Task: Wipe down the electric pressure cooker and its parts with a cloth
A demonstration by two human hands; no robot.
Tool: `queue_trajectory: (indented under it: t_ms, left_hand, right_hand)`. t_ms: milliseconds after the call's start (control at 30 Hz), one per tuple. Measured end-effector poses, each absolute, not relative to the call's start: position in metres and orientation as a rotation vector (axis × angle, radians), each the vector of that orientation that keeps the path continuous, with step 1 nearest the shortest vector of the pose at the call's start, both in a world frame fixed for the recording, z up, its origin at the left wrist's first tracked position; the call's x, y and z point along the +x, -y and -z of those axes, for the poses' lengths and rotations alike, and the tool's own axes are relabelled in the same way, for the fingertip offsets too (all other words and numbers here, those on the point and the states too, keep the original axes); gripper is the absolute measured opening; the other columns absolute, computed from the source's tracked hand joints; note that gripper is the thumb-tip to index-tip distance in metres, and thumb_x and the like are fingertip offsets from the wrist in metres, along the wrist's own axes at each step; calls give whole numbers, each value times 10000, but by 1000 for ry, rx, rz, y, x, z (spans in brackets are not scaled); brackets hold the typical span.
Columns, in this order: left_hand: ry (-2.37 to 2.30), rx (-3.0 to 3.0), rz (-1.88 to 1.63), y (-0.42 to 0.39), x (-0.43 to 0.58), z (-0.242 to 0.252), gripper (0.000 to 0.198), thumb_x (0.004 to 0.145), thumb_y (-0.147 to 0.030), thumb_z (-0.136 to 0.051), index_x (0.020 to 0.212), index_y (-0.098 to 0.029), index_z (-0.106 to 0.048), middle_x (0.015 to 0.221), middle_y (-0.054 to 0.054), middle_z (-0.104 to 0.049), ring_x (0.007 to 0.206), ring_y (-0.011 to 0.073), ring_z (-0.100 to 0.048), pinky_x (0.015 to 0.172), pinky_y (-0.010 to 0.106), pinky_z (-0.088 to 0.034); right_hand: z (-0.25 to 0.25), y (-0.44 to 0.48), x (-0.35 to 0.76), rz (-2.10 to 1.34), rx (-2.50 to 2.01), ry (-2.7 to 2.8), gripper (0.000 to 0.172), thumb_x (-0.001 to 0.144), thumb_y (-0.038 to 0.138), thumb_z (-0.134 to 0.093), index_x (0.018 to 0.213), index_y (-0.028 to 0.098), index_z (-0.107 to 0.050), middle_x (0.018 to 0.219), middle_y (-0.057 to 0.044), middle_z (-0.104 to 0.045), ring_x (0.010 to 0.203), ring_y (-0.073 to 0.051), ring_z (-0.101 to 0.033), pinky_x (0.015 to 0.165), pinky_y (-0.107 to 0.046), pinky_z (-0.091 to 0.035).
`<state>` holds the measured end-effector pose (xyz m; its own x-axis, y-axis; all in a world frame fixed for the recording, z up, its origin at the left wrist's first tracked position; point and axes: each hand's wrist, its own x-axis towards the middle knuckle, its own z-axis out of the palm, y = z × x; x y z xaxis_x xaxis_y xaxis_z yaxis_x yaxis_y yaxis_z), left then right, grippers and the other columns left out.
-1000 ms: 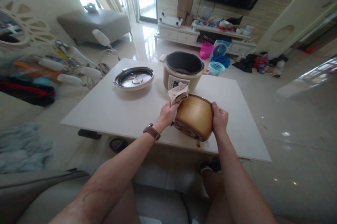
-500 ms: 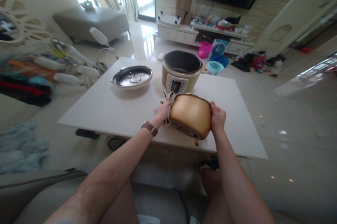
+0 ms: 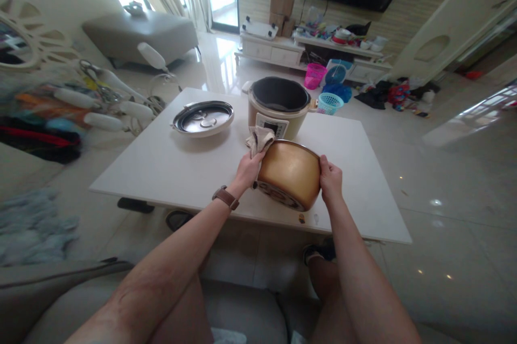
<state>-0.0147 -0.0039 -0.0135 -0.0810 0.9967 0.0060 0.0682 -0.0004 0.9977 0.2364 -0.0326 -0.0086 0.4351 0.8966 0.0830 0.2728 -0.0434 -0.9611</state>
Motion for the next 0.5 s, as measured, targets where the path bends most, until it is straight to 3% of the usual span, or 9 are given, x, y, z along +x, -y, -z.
queue_trajectory:
  t_ms: [100,233,500]
  left_hand:
    - [-1323,1414,-1220,12,-15,3,381,885,-406,-640,1137,-171,-803,1198,96,-811,1199,343,-702,1117,444,-505]
    - [-1263,1670,-1238,24,-10,-5,420,907,-358,-627,1258,-180,-776,1353,111,-758,1297,331,-662,1194,442,-457]
    - [-1207,1639,-1220,29,-3,-7,455,914,-334,-622,1327,-202,-759,1417,94,-731,1364,325,-633,1233,425,-432]
  right_hand:
    - [4,35,230,-572,-1571,1078,642,849,840,-539,609,269,-373,595,53,-341,615,-132,-327,555,-303,-269]
    - [-7,42,223,-432,-1514,1132,486,948,633,-482,651,250,-442,649,22,-449,688,-159,-415,629,-308,-338]
    - [-7,41,237,-411,-1734,1079,575,902,691,-517,569,281,-291,539,46,-269,557,-122,-274,542,-340,-194]
